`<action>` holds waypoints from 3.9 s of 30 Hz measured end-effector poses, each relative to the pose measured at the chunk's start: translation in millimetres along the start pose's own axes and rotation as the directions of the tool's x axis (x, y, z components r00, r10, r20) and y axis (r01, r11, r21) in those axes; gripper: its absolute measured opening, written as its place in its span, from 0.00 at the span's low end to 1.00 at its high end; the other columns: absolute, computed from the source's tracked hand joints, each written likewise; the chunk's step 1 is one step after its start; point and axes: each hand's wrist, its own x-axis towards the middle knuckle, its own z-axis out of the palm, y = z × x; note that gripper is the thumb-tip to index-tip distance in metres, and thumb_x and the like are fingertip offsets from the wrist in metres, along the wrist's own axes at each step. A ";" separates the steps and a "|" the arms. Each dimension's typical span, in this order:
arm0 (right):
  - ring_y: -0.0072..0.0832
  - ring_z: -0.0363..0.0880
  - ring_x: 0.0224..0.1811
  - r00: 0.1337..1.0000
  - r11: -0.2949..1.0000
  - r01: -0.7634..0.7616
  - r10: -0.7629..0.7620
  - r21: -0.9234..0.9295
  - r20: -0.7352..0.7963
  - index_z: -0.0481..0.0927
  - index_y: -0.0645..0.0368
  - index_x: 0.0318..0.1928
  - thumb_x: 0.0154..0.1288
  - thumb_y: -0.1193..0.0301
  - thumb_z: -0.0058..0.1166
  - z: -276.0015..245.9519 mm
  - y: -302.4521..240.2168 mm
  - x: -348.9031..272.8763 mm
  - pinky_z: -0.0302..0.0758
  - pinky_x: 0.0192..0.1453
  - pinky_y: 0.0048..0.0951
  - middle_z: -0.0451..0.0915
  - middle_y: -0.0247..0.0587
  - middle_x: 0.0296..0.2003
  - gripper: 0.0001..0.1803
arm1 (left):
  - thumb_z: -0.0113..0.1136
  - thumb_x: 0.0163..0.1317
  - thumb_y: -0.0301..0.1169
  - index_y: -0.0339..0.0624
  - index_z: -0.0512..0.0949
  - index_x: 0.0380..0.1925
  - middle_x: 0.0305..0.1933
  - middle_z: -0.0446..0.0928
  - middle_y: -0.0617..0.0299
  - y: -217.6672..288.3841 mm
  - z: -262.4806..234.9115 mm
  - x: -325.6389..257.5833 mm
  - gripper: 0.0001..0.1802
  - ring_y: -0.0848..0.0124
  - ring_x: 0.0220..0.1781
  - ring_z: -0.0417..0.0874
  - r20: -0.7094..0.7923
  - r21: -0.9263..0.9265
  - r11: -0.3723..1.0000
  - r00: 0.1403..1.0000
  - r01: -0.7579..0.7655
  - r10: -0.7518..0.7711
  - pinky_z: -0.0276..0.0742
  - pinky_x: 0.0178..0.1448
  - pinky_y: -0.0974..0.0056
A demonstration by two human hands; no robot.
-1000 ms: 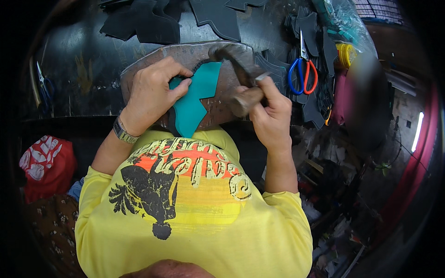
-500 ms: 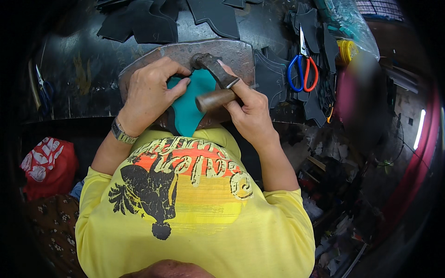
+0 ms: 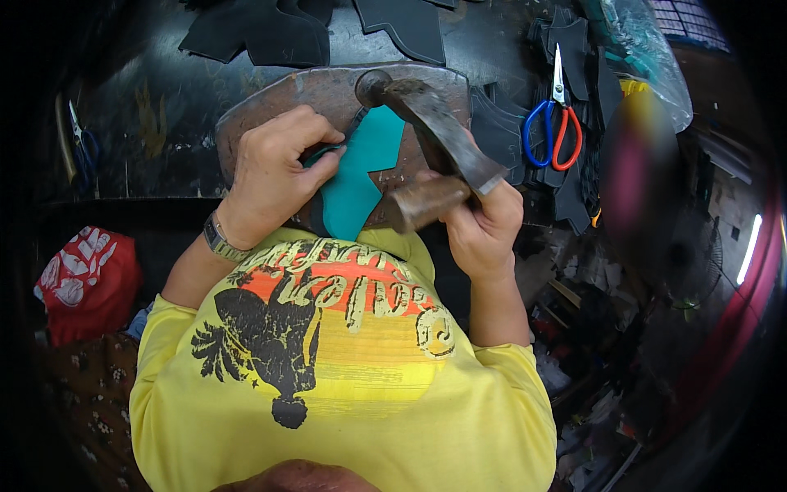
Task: The person uses a hammer and chisel to mark and shape a teal rubber piece, then uses shears to trim black rubber pieces along marked outlines. The person repeatedly picks up, trims, and places down multiple rubber pieces on a cluttered workbench.
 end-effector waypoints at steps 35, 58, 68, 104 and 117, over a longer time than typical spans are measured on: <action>0.17 0.80 0.45 0.978 0.941 -0.209 0.203 -0.267 -0.049 0.78 0.64 0.60 0.55 0.86 0.56 -36.3 36.5 33.7 0.74 0.55 0.22 0.86 0.40 0.48 0.28 | 0.70 0.52 0.24 0.38 0.79 0.28 0.30 0.79 0.56 0.5 5.5 -1.1 0.07 0.57 0.34 0.82 -0.045 0.003 1.000 0.999 -0.026 0.027 0.76 0.38 0.58; 0.32 0.80 0.33 0.926 0.687 -0.353 0.356 -0.635 -0.128 0.70 0.54 0.67 0.55 0.75 0.64 -58.1 58.0 70.8 0.76 0.41 0.32 0.81 0.46 0.32 0.37 | 0.70 0.52 0.31 0.40 0.80 0.31 0.30 0.81 0.55 5.4 -39.0 9.6 0.09 0.57 0.31 0.84 0.298 0.242 0.969 0.946 0.056 -0.129 0.77 0.36 0.55; 0.18 0.79 0.51 0.957 0.900 -0.248 0.286 -0.358 0.055 0.76 0.66 0.61 0.63 0.84 0.61 -26.2 31.0 47.1 0.74 0.57 0.22 0.82 0.36 0.51 0.25 | 0.71 0.54 0.25 0.36 0.81 0.30 0.27 0.77 0.59 -5.6 -5.8 6.6 0.07 0.71 0.23 0.77 0.068 -0.032 0.999 0.998 0.001 0.001 0.72 0.29 0.67; 0.31 0.88 0.41 0.970 0.931 -0.094 0.165 -0.352 0.177 0.81 0.57 0.59 0.65 0.78 0.61 1.6 -20.8 21.4 0.80 0.45 0.28 0.86 0.47 0.45 0.21 | 0.68 0.55 0.24 0.36 0.79 0.33 0.30 0.77 0.55 -15.1 -18.0 16.5 0.07 0.57 0.31 0.82 0.181 0.016 0.990 0.974 -0.140 0.135 0.77 0.34 0.60; 0.33 0.87 0.40 0.982 0.949 -0.113 0.152 -0.294 0.112 0.81 0.56 0.58 0.61 0.79 0.61 7.4 -29.0 27.6 0.81 0.44 0.31 0.84 0.46 0.52 0.22 | 0.68 0.57 0.24 0.38 0.80 0.32 0.30 0.76 0.57 -16.2 -4.6 5.2 0.05 0.58 0.30 0.81 0.025 0.070 0.988 0.990 -0.138 0.136 0.76 0.33 0.61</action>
